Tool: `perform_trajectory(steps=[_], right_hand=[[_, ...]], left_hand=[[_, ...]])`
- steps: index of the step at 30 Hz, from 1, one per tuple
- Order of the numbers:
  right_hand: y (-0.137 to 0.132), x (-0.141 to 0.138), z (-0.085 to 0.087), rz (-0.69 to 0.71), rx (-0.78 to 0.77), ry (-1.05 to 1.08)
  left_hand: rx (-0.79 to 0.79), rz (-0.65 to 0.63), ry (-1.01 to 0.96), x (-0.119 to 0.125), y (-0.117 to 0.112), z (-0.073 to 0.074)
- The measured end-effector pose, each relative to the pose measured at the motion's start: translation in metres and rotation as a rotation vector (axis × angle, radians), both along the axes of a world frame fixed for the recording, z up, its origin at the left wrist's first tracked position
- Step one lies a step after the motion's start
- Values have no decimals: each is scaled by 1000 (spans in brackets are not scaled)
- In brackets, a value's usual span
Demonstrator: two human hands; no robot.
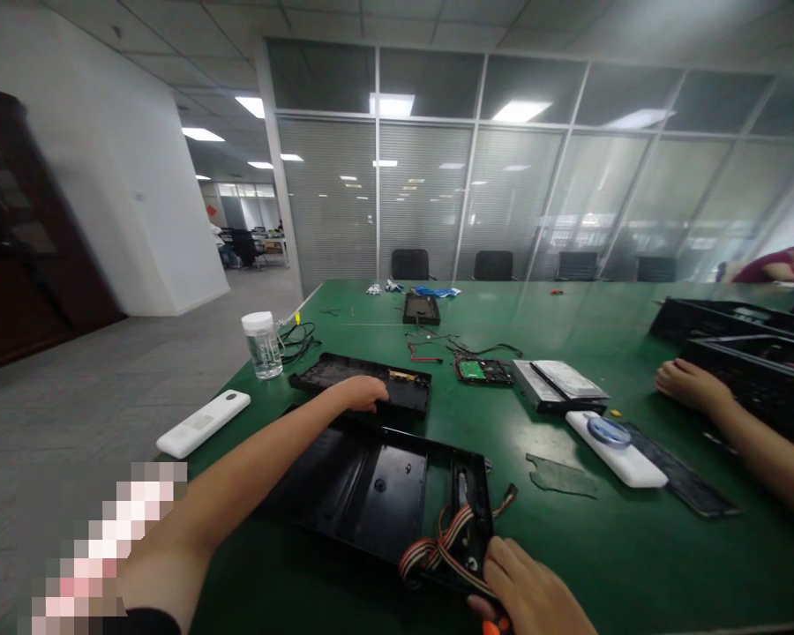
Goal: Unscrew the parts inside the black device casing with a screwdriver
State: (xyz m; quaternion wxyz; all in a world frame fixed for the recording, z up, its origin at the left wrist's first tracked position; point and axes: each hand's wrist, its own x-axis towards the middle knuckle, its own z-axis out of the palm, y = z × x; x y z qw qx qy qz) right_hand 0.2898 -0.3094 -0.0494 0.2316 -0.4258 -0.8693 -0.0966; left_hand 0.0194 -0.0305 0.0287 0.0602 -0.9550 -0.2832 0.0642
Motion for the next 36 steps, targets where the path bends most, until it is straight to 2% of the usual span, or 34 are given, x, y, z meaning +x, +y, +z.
perform_trajectory(steps=[3, 6, 8, 10, 12, 15, 17, 20, 22, 25, 27, 30, 33, 34, 36], right_hand=[[23, -6, 7, -1, -109, 11], [67, -16, 12, -16, -191, -13], [104, -23, 14, -13, -200, -28], [141, -31, 15, 13, -169, -19], [172, -38, 15, 97, -141, -27], [201, -42, 11, 164, -103, -40], [208, -39, 5, 161, -67, -37], [210, -23, -3, 74, 21, -91], [211, -6, -4, -21, 65, -178], [215, 27, -2, -165, 50, -283], [219, 48, -2, -233, 27, -292], [225, 69, -5, -283, 3, -222], [227, 71, -10, -256, -28, -118], [227, 69, -11, -228, -40, -87], [225, 61, -11, -168, -56, -31]], left_hand=[[83, -77, -7, -3, -27, 37], [99, -121, -40, -8, -70, 77], [107, -103, -54, -10, -103, 94], [86, -76, -17, -11, -135, 100], [63, -75, 18, -13, -162, 95], [43, -78, 55, -18, -191, 75], [30, -62, 64, -22, -201, 60], [-4, -28, 66, -29, -205, 38], [-31, -5, 84, -32, -201, 24], [-57, 62, 130, -34, -192, 8], [-70, 148, 162, -34, -183, 5], [-173, 274, 204, -30, -167, 12], [-301, 191, 80, -16, -142, 20], [-283, 137, 1, -8, -133, 19], [-115, 41, -130, 8, -113, 10]])
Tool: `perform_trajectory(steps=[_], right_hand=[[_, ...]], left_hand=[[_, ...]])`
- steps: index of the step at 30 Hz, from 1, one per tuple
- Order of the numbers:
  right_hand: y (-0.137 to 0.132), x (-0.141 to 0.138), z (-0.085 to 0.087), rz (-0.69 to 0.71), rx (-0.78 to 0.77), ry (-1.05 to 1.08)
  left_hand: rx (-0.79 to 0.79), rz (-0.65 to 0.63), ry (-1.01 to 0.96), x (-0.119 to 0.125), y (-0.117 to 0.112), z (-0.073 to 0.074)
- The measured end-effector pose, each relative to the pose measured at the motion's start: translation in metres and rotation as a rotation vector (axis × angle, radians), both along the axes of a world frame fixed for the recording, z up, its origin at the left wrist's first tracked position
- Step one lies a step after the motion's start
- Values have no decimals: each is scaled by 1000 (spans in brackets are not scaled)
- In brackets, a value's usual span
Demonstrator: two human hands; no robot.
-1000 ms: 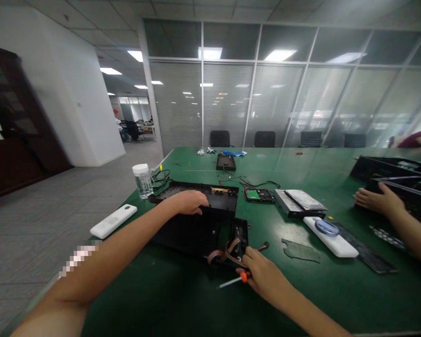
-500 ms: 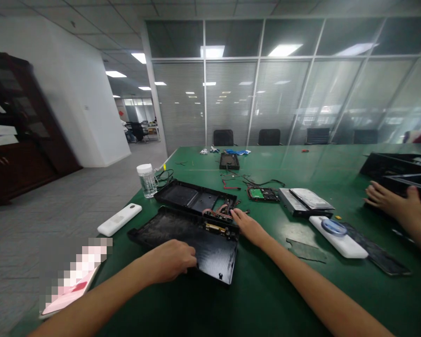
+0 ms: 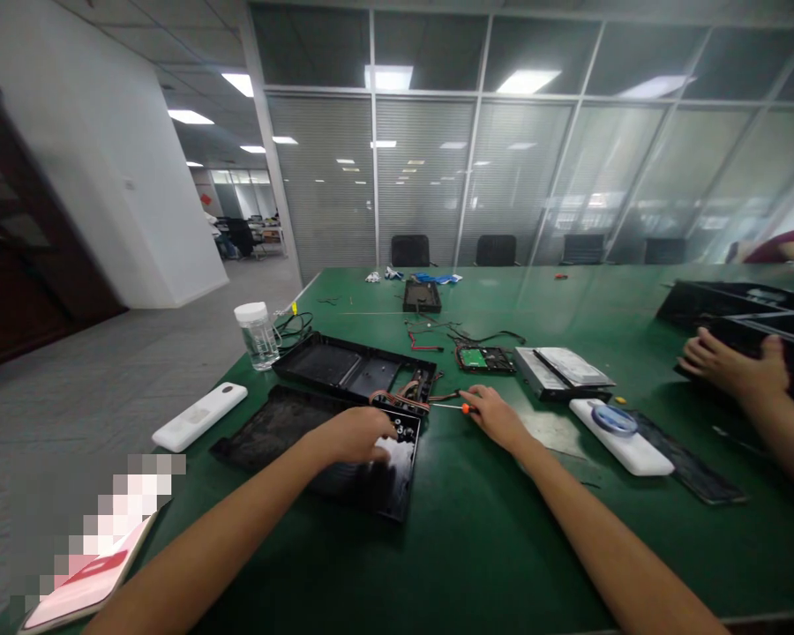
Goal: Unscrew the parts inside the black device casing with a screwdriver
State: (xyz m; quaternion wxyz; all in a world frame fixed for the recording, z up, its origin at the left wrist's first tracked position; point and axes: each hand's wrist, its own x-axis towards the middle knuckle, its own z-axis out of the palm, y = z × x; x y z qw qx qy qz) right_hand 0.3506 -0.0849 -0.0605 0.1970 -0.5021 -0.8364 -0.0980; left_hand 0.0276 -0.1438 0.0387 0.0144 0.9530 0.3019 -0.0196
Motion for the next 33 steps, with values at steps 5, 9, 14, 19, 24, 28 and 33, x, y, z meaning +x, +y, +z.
perform_trajectory(steps=[5, 9, 14, 19, 24, 28, 33], right_hand=[[-9, -17, 8, 85, -10, 81], [-11, -22, 10, 107, -17, 98], [-10, -22, 7, 115, -24, 116], [-10, -21, 7, 101, -25, 144], [-10, -21, 8, 89, -40, 152], [-14, -23, 15, 70, -48, 197], [-14, -21, 19, -87, -151, 333]], left_hand=[[278, -199, -32, 21, 34, -42], [341, -244, -60, 19, 37, -56], [299, -225, -185, 26, 27, -52], [234, -87, -174, 36, 25, -56], [222, -59, -169, 37, 29, -61], [181, -43, -177, 35, 30, -62], [142, -121, -186, 31, 30, -57]])
